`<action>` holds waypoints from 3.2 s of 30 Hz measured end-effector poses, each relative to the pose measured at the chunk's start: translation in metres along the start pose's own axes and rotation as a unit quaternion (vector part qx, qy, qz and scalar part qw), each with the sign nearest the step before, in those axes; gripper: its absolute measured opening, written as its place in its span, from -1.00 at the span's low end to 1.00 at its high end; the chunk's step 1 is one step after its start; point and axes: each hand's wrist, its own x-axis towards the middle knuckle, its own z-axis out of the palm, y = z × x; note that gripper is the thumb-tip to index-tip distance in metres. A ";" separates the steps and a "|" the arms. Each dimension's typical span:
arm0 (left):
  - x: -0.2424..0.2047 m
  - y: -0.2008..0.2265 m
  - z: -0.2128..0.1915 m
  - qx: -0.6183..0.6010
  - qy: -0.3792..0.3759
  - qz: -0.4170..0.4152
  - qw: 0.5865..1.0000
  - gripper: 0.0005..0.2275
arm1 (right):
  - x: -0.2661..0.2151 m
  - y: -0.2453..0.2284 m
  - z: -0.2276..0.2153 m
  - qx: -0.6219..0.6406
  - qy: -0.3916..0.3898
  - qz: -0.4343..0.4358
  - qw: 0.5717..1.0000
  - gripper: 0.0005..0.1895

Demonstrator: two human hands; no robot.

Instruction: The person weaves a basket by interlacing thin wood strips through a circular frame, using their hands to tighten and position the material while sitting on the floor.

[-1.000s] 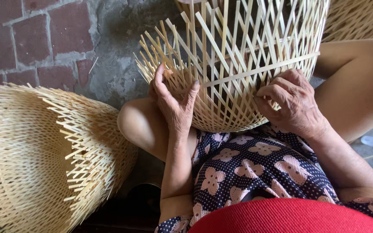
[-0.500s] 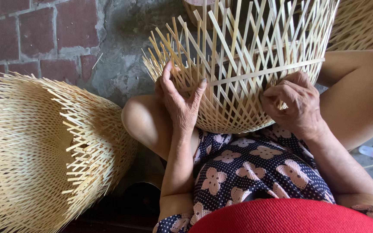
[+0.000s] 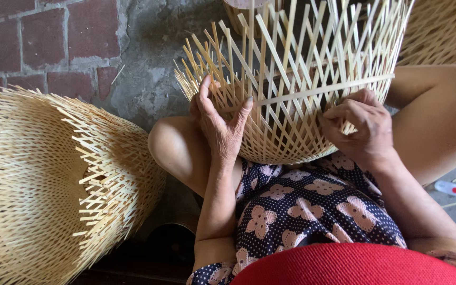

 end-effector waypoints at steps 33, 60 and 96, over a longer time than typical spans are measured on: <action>0.052 0.034 0.009 0.030 -0.096 0.147 0.984 -0.64 | 0.108 -0.040 -0.017 -0.077 -0.023 -0.095 0.992 -0.86; 0.053 0.018 0.014 -0.139 -0.091 0.180 0.970 -0.78 | 0.161 -0.030 -0.002 0.359 -0.229 0.012 0.905 -0.89; 0.049 0.003 -0.001 -0.185 -0.045 0.198 0.961 -0.41 | 0.153 -0.025 0.001 0.205 -0.211 -0.024 0.955 -0.85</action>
